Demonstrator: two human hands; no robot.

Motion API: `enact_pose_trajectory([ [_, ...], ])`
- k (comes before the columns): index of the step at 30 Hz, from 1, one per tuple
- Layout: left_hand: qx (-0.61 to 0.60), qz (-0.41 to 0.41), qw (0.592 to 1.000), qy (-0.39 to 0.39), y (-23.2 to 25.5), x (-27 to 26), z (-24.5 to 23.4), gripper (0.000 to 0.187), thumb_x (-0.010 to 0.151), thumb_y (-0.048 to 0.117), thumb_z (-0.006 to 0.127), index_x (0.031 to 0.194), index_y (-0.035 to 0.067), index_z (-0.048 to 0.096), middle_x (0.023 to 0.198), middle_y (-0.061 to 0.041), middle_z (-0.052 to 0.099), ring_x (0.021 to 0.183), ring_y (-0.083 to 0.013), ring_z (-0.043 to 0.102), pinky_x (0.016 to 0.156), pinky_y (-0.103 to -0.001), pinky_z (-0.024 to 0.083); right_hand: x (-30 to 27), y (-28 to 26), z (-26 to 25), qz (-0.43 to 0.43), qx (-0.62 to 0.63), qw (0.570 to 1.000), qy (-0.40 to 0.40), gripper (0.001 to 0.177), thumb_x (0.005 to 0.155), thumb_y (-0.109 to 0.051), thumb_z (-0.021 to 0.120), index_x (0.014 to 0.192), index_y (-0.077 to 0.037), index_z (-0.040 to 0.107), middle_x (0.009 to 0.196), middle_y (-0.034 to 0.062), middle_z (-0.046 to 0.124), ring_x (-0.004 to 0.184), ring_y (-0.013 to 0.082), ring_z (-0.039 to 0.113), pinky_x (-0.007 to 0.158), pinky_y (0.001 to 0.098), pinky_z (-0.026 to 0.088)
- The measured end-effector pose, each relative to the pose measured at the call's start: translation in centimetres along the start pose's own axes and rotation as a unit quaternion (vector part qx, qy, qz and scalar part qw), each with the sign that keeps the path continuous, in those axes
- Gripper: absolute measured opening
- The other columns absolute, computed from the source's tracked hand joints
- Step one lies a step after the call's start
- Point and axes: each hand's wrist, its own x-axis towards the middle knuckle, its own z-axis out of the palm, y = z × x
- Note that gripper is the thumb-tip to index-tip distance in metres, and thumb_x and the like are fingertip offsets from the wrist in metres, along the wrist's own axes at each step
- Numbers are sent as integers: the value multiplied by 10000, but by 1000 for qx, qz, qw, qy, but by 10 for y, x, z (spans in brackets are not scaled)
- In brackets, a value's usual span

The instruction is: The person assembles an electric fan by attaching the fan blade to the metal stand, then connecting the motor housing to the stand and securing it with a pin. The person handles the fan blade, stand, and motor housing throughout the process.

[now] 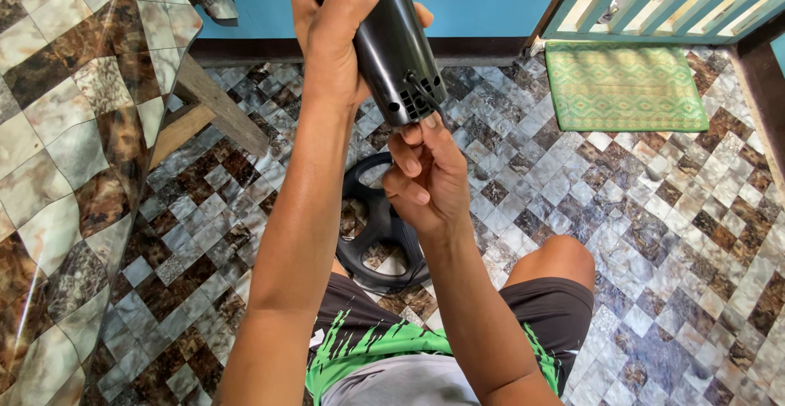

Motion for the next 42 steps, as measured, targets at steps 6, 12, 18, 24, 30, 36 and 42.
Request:
enact_pose_trajectory([
  [6, 1, 2, 1000, 28, 1, -19, -12, 495, 1001, 219, 714, 1398, 99, 443, 1012, -239, 724, 782, -326, 773, 683, -447, 695, -3, 2, -15, 101, 72, 992, 16, 138, 1102, -145, 571, 1058, -21, 615, 871, 40, 698, 670, 91, 593, 447, 191, 455],
  [12, -32, 24, 997, 67, -1, -39, -19, 589, 980, 182, 718, 1472, 101, 405, 1269, -183, 582, 960, -281, 733, 745, -458, 696, -13, 3, -15, 158, 91, 980, 80, 133, 1031, -98, 595, 1122, -4, 620, 750, 29, 676, 552, 81, 556, 405, 193, 425],
  [18, -49, 27, 993, 103, -1, -56, -24, 544, 974, 150, 681, 1436, 44, 416, 1270, -180, 550, 963, -278, 705, 735, -448, 683, -18, 10, -25, 156, 62, 980, 103, 113, 1035, -105, 606, 950, -36, 633, 763, 41, 681, 544, 75, 546, 409, 193, 405],
  [24, -92, 17, 984, 149, -5, -70, -23, 547, 943, 123, 650, 1435, 63, 419, 1307, -168, 538, 971, -257, 679, 745, -435, 671, -25, 11, -33, 148, 29, 977, 153, 159, 1036, -106, 614, 884, -58, 622, 748, 27, 679, 518, 73, 532, 393, 195, 367],
  [30, -144, -9, 969, 200, -11, -87, -24, 501, 953, 101, 599, 1417, 51, 418, 1291, -155, 528, 1013, -244, 656, 794, -433, 649, -32, 14, -32, 119, -24, 979, 166, 144, 1036, -116, 604, 898, -74, 596, 686, -3, 638, 500, 70, 518, 386, 200, 361],
  [36, -135, -16, 961, 239, -24, -100, -22, 496, 947, 113, 584, 1412, 48, 427, 1298, -152, 531, 1038, -246, 648, 823, -444, 643, -42, 27, -28, 63, -23, 968, 242, 132, 1037, -113, 591, 909, -84, 577, 678, -9, 609, 482, 79, 509, 386, 215, 363],
  [42, -130, -34, 950, 281, -33, -112, -12, 484, 940, 119, 553, 1398, 32, 427, 1259, -147, 532, 1042, -240, 638, 824, -434, 635, -48, 32, -32, 15, -35, 961, 273, 97, 1022, -124, 588, 929, -97, 585, 686, -4, 611, 502, 103, 533, 385, 231, 369],
])
